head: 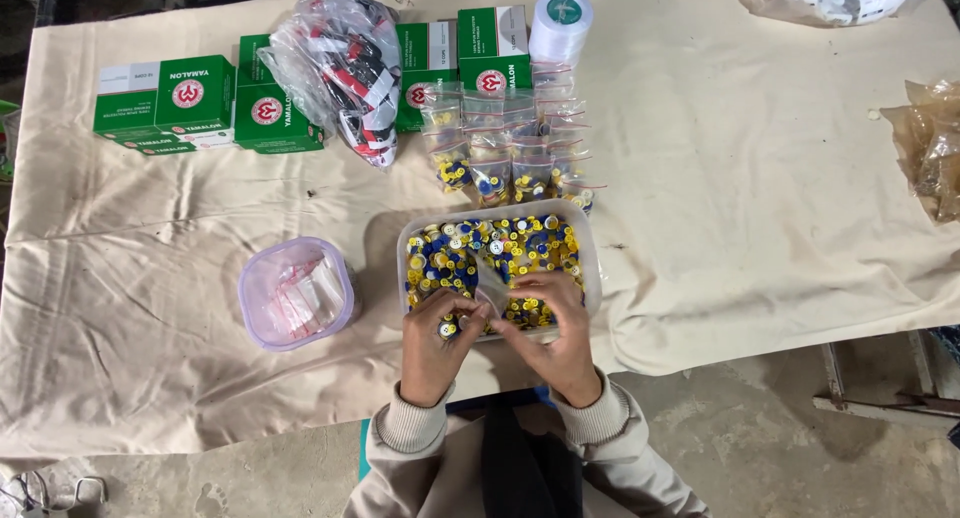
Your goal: A person is picking up small yellow and blue decorative items from a tray and placing them into small plastic zip-lock bags at a slow pace.
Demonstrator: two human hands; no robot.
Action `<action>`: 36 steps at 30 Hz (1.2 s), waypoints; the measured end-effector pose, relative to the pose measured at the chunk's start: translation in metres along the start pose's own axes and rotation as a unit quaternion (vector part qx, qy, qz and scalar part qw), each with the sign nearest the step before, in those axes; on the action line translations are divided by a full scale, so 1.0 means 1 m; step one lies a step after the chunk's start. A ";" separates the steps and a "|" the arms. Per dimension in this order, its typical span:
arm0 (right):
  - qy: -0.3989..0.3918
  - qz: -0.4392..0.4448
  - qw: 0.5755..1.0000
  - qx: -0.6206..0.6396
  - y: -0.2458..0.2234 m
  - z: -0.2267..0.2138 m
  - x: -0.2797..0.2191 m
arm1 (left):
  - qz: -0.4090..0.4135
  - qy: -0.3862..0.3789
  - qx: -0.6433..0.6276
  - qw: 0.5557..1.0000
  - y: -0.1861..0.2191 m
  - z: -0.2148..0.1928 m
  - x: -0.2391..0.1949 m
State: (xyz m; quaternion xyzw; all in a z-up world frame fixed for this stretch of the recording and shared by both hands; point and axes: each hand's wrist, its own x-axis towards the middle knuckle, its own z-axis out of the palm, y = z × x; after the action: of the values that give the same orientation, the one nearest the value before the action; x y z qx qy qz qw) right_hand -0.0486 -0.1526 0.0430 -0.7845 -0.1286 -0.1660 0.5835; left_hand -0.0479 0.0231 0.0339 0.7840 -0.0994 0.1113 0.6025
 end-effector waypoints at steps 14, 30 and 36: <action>-0.114 0.069 0.980 0.145 -0.019 -0.014 0.011 | 0.045 -0.147 -0.071 0.986 0.015 -0.008 0.014; 0.049 -0.037 0.998 -0.016 0.011 -0.003 0.027 | 0.077 0.045 0.216 0.972 0.009 0.041 0.018; -0.016 0.071 0.992 0.099 0.027 -0.005 0.022 | 0.152 0.011 0.228 0.962 0.013 0.036 0.015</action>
State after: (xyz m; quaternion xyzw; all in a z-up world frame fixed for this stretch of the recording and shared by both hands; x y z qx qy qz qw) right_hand -0.0181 -0.1649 0.0297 -0.7327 -0.0980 -0.0980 0.6663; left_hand -0.0350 -0.0156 0.0418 0.8751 -0.1827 0.2302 0.3846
